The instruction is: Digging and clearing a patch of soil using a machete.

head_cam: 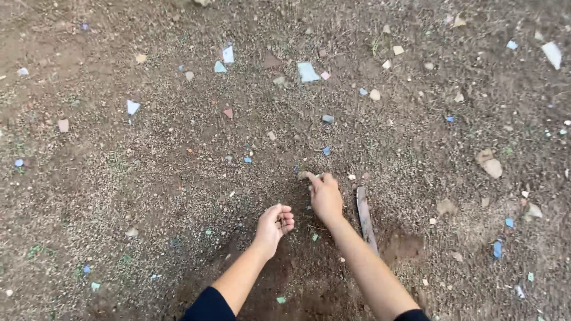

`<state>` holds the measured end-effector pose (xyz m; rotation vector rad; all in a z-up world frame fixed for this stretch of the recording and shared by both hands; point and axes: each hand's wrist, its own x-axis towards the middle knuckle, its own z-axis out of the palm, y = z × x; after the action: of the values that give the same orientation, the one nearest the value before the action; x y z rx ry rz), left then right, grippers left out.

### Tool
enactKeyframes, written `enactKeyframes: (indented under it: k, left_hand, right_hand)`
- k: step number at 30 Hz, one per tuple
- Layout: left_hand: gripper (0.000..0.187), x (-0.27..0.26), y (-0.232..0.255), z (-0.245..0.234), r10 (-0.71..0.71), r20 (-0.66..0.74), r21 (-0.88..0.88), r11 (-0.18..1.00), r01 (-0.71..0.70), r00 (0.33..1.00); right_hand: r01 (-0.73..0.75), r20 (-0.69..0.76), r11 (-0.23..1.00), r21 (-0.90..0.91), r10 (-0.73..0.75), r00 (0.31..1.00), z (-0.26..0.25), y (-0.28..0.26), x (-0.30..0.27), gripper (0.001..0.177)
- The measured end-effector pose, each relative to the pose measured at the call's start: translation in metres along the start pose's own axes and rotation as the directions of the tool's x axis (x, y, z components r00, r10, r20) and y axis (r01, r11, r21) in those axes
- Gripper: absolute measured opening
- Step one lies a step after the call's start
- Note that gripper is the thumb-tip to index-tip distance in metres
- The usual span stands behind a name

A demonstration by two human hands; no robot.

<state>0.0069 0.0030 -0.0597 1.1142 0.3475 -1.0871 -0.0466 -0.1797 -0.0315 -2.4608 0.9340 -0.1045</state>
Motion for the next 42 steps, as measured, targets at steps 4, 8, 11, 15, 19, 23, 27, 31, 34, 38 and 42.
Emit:
enactKeyframes:
  k: [4, 8, 11, 15, 19, 23, 27, 31, 34, 38, 42]
  left_hand:
    - [0.034, 0.006, 0.007, 0.009, -0.031, -0.002, -0.021, 0.999, 0.031, 1.0]
    - [0.036, 0.014, 0.006, 0.024, -0.081, 0.002, -0.044, 0.996, 0.081, 0.997]
    - [0.041, 0.026, 0.016, 0.049, -0.108, 0.035, -0.073, 0.991, 0.11, 0.994]
    - [0.047, 0.031, 0.034, 0.072, -0.092, 0.035, -0.097, 0.991, 0.095, 0.995]
    - [0.048, 0.039, 0.031, 0.062, -0.108, -0.01, -0.131, 0.986, 0.106, 0.994]
    - [0.044, 0.041, 0.026, 0.043, -0.112, -0.091, -0.062, 0.992, 0.107, 0.99]
    - [0.03, 0.052, 0.005, 0.029, -0.041, -0.109, 0.092, 0.994, 0.051, 0.993]
    - [0.02, 0.051, -0.004, 0.034, 0.037, -0.098, 0.316, 0.949, -0.004, 0.995]
    - [0.019, 0.049, -0.019, 0.043, 0.071, -0.074, 0.53, 0.848, -0.021, 0.995]
    - [0.024, 0.049, -0.036, 0.053, 0.231, 0.028, 0.619, 0.76, -0.198, 0.973]
    - [0.036, 0.057, -0.011, 0.066, 0.289, -0.096, 0.696, 0.704, -0.144, 0.952]
  right_hand:
    - [0.027, -0.103, 0.993, -0.114, -0.039, 0.994, -0.004, 0.011, 0.033, 0.051]
    - [-0.014, -0.125, 0.974, -0.228, -0.015, 0.992, -0.008, 0.027, 0.071, 0.054]
    - [-0.01, -0.177, 0.963, -0.27, -0.04, 0.983, -0.009, 0.028, 0.105, 0.064]
    - [0.091, -0.148, 0.933, -0.348, -0.151, 0.977, -0.003, 0.035, 0.151, 0.07]
    - [0.135, -0.124, 0.897, -0.42, -0.204, 0.971, 0.003, 0.037, 0.178, 0.065]
    - [0.151, -0.138, 0.85, -0.504, -0.252, 0.958, 0.002, 0.051, 0.184, 0.055]
    - [0.178, -0.114, 0.898, -0.401, -0.242, 0.964, -0.008, 0.058, 0.182, 0.035]
    - [0.205, -0.132, 0.875, -0.438, -0.288, 0.948, -0.01, 0.066, 0.175, 0.027]
    - [0.135, 0.008, 0.866, -0.481, -0.15, 0.989, -0.016, 0.061, 0.165, 0.03]
    - [0.22, -0.024, 0.861, -0.458, -0.259, 0.965, -0.026, 0.066, 0.141, 0.042]
    - [0.005, 0.124, 1.0, 0.012, -0.006, 0.992, -0.049, 0.058, 0.102, 0.047]
